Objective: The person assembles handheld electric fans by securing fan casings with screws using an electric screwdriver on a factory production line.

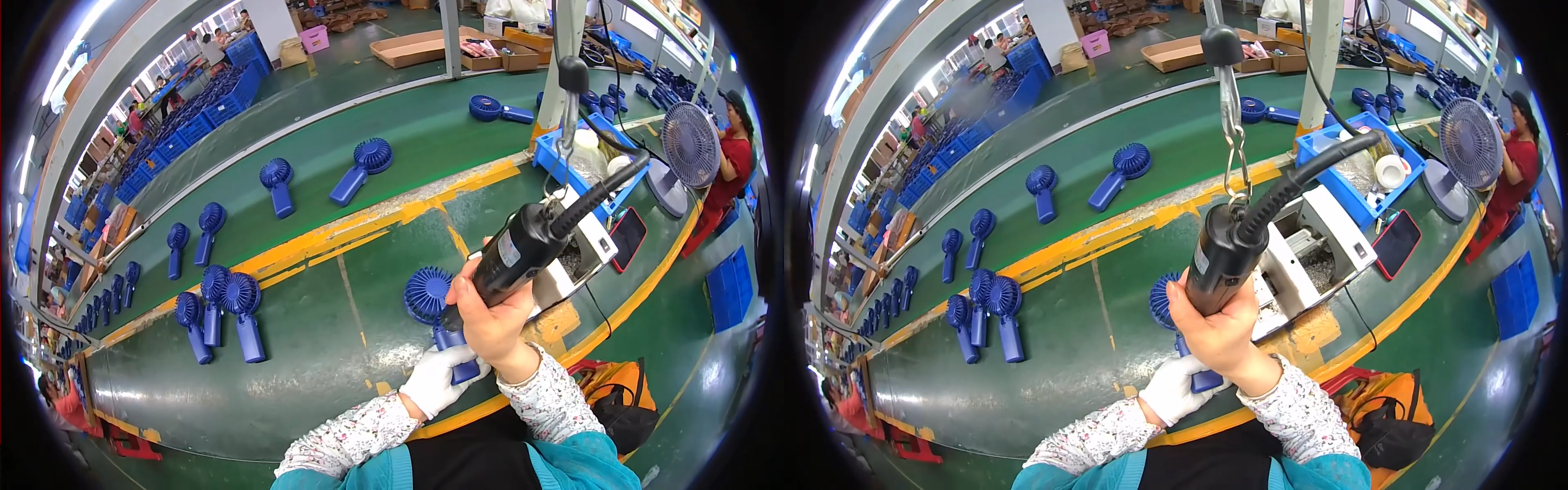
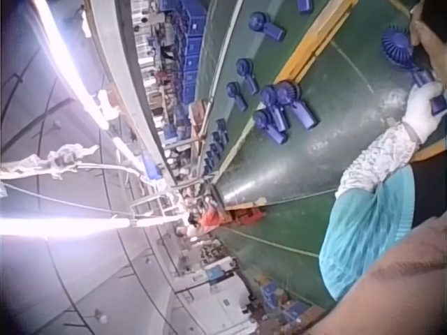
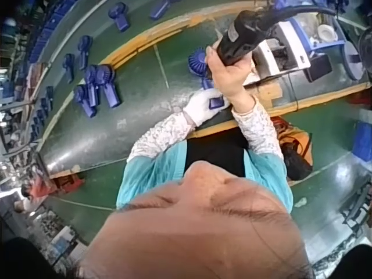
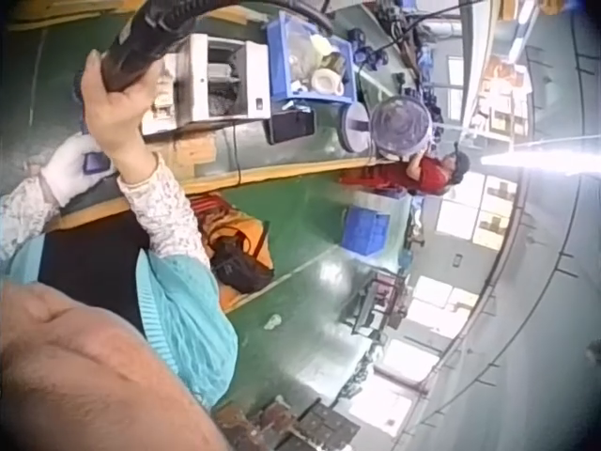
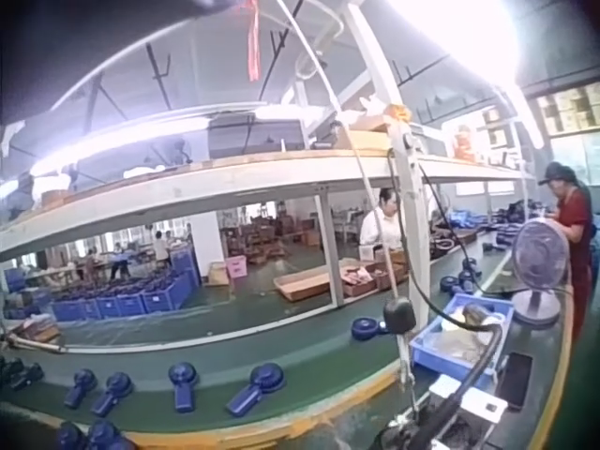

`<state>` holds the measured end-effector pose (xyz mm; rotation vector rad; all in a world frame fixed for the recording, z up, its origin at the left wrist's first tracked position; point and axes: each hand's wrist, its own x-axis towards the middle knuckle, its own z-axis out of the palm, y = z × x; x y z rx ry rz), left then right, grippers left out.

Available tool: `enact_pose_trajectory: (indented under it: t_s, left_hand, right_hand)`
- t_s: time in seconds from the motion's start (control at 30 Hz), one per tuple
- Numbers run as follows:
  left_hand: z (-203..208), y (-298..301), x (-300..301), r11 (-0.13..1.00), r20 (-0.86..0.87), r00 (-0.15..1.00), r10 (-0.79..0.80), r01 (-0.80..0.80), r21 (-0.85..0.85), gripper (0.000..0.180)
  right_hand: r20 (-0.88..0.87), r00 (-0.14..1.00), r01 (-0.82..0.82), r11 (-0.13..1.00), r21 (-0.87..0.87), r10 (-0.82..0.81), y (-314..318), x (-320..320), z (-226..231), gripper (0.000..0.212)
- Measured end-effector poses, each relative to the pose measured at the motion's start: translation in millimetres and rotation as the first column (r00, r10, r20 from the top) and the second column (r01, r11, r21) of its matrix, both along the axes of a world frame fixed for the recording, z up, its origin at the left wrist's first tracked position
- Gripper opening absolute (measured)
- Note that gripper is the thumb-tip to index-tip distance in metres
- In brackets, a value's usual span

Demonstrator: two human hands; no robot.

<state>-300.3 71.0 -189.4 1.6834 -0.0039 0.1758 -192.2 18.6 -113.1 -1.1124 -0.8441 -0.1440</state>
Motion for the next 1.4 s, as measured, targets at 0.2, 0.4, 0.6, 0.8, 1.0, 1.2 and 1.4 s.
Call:
enact_pose_trajectory:
  t_s: [0.2, 0.4, 0.6, 0.8, 1.0, 1.2, 1.4]
  left_hand:
    - [2, 8, 1, 0.971, 0.075, 0.997, 0.031, -0.048, 0.234, 0.023]
    - [7, 10, -5, 0.94, 0.137, 0.99, -0.03, -0.019, 0.34, 0.019]
    - [7, 30, -3, 0.263, -0.398, 0.811, -0.43, -0.31, -0.914, 0.017]
    - [55, 129, 107, 0.997, -0.216, 0.975, 0.048, -0.035, 0.067, 0.027]
    - [28, 222, 230, 0.012, 0.422, 0.799, 0.428, -0.471, 0.882, 0.051]
    - [30, 259, 236, 0.796, -0.1, 0.838, 0.537, -0.463, 0.39, 0.072]
    - [62, 164, 120, 0.643, -0.136, 0.991, -0.016, -0.094, -0.76, 0.03]
  right_hand:
    - [-0.01, 1.0, 0.022, 0.992, -0.127, -0.024, 13, -4, -20, 0.047]
    - [-0.117, 0.993, -0.006, 0.998, -0.067, -0.002, 18, -7, -21, 0.037]
    - [-0.106, 0.95, -0.273, 0.944, 0.184, 0.295, 1, -5, -5, 0.054]
    - [-0.054, 0.969, -0.241, 0.97, -0.001, 0.241, -17, 3, 9, 0.054]
    - [-0.151, 0.978, -0.17, 0.971, -0.168, 0.145, -9, -8, 8, 0.039]
    - [-0.157, 0.982, -0.132, 0.98, -0.147, 0.109, -1, -7, 4, 0.046]
    - [0.108, 0.942, 0.327, 0.942, -0.083, -0.317, -13, 7, 16, 0.049]
